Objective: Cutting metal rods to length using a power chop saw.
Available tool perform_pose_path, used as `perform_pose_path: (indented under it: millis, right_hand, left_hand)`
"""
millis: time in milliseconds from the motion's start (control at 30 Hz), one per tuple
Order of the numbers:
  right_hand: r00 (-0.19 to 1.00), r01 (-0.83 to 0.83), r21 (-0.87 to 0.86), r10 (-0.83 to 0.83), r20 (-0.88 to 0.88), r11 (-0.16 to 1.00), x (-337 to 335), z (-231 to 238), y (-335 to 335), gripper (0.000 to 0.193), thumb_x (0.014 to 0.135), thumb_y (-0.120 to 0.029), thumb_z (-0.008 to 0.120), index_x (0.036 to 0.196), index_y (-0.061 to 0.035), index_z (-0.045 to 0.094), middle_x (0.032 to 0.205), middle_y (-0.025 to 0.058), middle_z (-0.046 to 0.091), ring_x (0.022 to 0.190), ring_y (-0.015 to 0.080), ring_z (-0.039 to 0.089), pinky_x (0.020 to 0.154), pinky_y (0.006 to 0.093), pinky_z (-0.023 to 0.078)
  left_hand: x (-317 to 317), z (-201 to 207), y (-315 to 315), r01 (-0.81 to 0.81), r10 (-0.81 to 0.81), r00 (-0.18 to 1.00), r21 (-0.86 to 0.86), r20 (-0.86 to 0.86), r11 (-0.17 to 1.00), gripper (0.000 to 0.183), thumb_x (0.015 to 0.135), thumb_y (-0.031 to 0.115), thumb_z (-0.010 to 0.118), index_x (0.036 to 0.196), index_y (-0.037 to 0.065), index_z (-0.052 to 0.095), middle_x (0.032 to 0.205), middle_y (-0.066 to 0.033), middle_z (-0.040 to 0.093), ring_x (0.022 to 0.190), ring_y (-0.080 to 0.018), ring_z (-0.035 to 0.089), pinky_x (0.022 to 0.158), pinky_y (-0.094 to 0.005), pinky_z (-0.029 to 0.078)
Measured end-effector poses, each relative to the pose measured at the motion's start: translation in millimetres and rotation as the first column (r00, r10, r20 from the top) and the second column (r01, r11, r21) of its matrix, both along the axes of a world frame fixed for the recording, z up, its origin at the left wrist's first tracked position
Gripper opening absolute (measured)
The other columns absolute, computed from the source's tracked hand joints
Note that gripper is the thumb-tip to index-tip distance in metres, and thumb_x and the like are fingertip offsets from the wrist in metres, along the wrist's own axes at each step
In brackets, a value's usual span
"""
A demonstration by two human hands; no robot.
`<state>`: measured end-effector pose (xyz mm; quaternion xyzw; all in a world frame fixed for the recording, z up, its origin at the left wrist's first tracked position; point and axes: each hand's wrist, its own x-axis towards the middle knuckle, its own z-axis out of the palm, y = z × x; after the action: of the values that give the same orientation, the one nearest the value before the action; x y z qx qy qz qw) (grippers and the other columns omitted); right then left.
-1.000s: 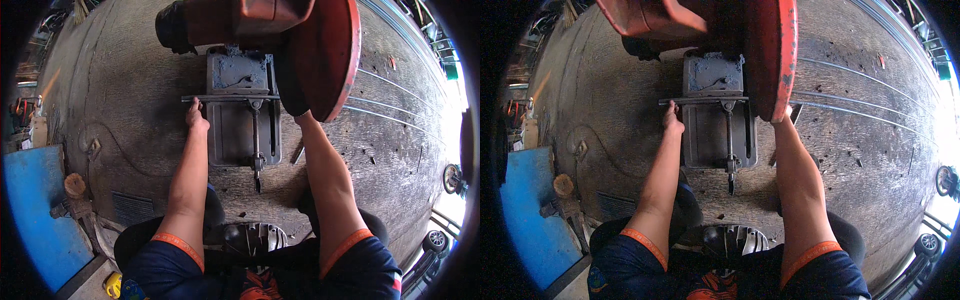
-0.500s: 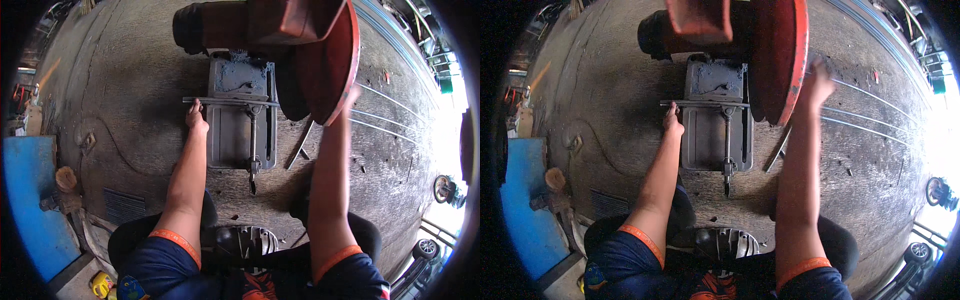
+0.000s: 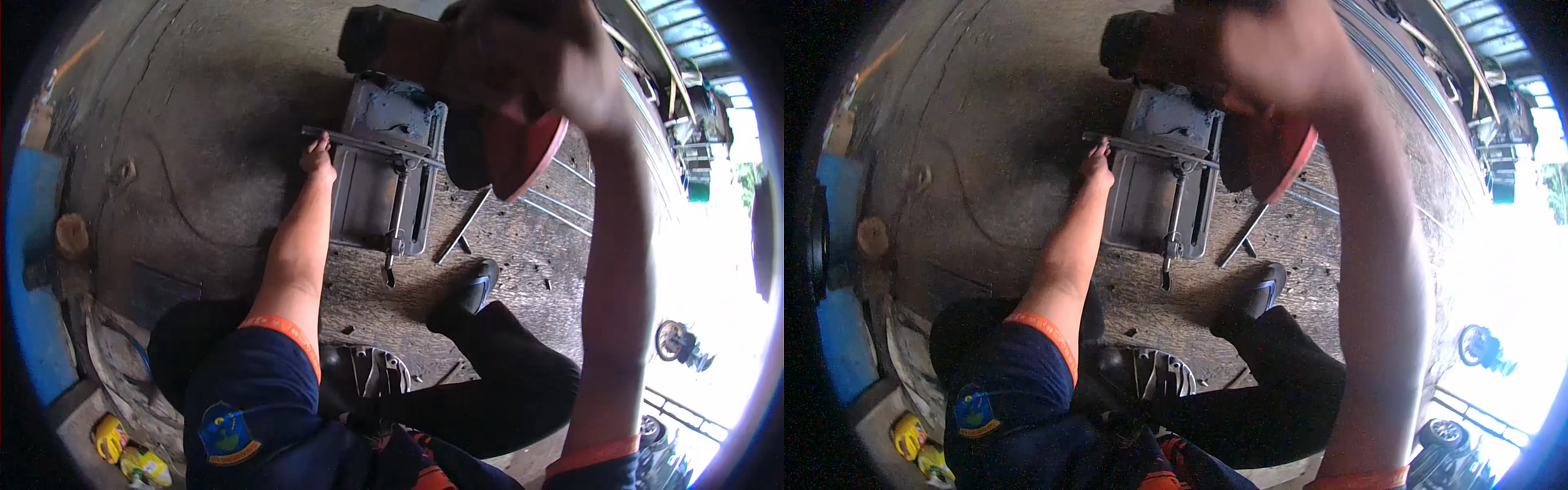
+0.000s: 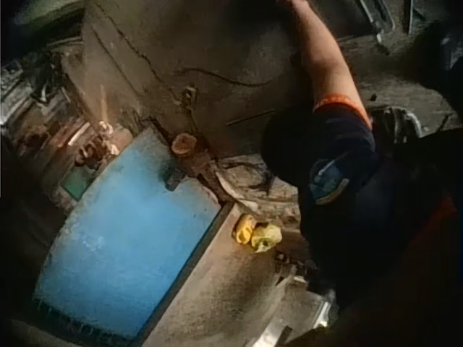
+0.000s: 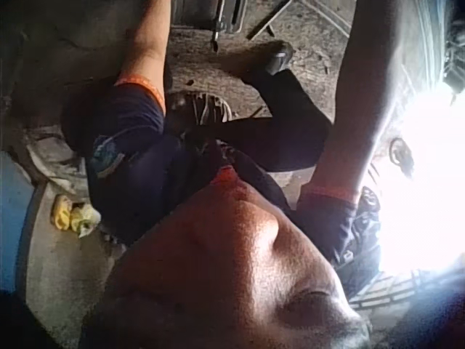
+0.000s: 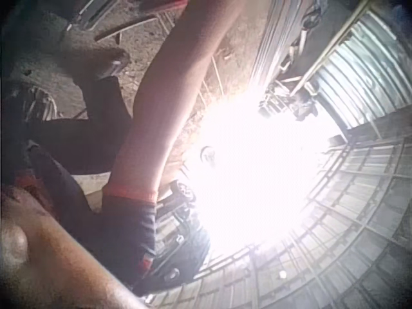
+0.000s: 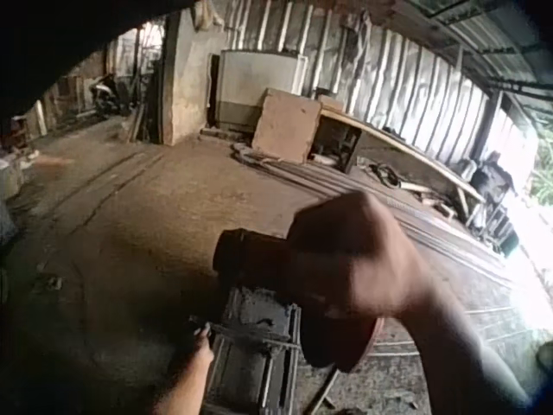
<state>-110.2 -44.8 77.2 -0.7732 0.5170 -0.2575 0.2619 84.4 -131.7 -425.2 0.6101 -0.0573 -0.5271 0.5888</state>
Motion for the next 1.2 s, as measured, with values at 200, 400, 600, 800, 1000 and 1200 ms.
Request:
perform_pose_path:
  millis: [200,400,600,800,1000,1200]
  right_hand:
    - [0.969,-0.174,-0.358,0.095,-0.227,0.917,22.8,-99.4,72.7,0.011,0.052,-0.015,0.063,0.057,-0.0107,0.054,0.05,0.0028,0.05,0.044,0.0201,0.049,0.054,0.033,0.043]
    - [0.963,-0.216,-0.483,0.104,-0.248,0.848,72.9,-159.3,133.0,0.021,0.062,-0.018,0.066,0.052,-0.0147,0.048,0.048,-0.0017,0.046,0.044,0.0146,0.048,0.05,0.0304,0.036]
    - [0.965,-0.178,-0.446,0.067,-0.254,0.877,65.8,-178.3,139.0,0.01,0.059,-0.008,0.059,0.054,-0.0123,0.051,0.049,0.0012,0.051,0.044,0.0182,0.05,0.056,0.0314,0.041]
    - [0.938,-0.206,-0.453,0.042,-0.345,0.867,63.4,-185.8,138.1,0.007,0.061,-0.006,0.058,0.058,-0.0096,0.053,0.05,0.0026,0.051,0.045,0.0199,0.051,0.058,0.0337,0.042]
    - [0.94,-0.192,-0.484,0.018,-0.342,0.854,62.8,-187.5,137.7,0.006,0.062,-0.006,0.058,0.059,-0.0088,0.053,0.05,0.0026,0.05,0.046,0.0204,0.051,0.058,0.0341,0.043]
    - [0.955,-0.157,-0.545,-0.014,-0.297,0.823,64.4,-183.8,137.2,0.005,0.062,-0.006,0.058,0.061,-0.0082,0.053,0.05,0.0023,0.05,0.046,0.0204,0.051,0.059,0.0343,0.043]
  left_hand:
    - [-13.9,9.4,9.0,-0.034,0.033,0.992,0.001,-0.118,0.999,0.036,0.078,0.02,0.074,0.103,-0.005,0.063,0.092,-0.0097,0.066,0.083,-0.0177,0.062,0.077,-0.0315,0.05]
    - [40.9,-65.0,-4.2,0.173,-0.217,0.737,0.131,0.64,0.976,0.065,0.071,0.039,0.076,0.115,-0.006,0.056,0.11,-0.0178,0.062,0.099,-0.0299,0.059,0.088,-0.0393,0.047]
    - [-14.6,-14.0,-0.4,-0.061,0.052,0.988,0.057,0.144,0.996,0.052,0.071,0.024,0.077,0.11,-0.005,0.058,0.103,-0.0186,0.064,0.09,-0.0288,0.061,0.077,-0.0384,0.049]
    - [-7.6,49.5,26.0,-0.087,0.08,0.985,0.04,0.151,0.995,0.033,0.069,0.017,0.077,0.096,0.002,0.067,0.087,-0.0128,0.068,0.076,-0.0231,0.065,0.069,-0.0373,0.051]
    - [-13.9,37.6,24.1,-0.094,0.096,0.992,-0.022,0.083,0.995,0.033,0.069,0.014,0.076,0.097,-0.001,0.067,0.088,-0.0145,0.068,0.076,-0.0232,0.065,0.068,-0.0373,0.051]
    - [-16.3,29.8,17.4,-0.082,0.085,0.989,-0.032,0.118,0.996,0.034,0.071,0.013,0.075,0.1,-0.001,0.065,0.091,-0.0144,0.067,0.078,-0.0226,0.064,0.068,-0.036,0.051]
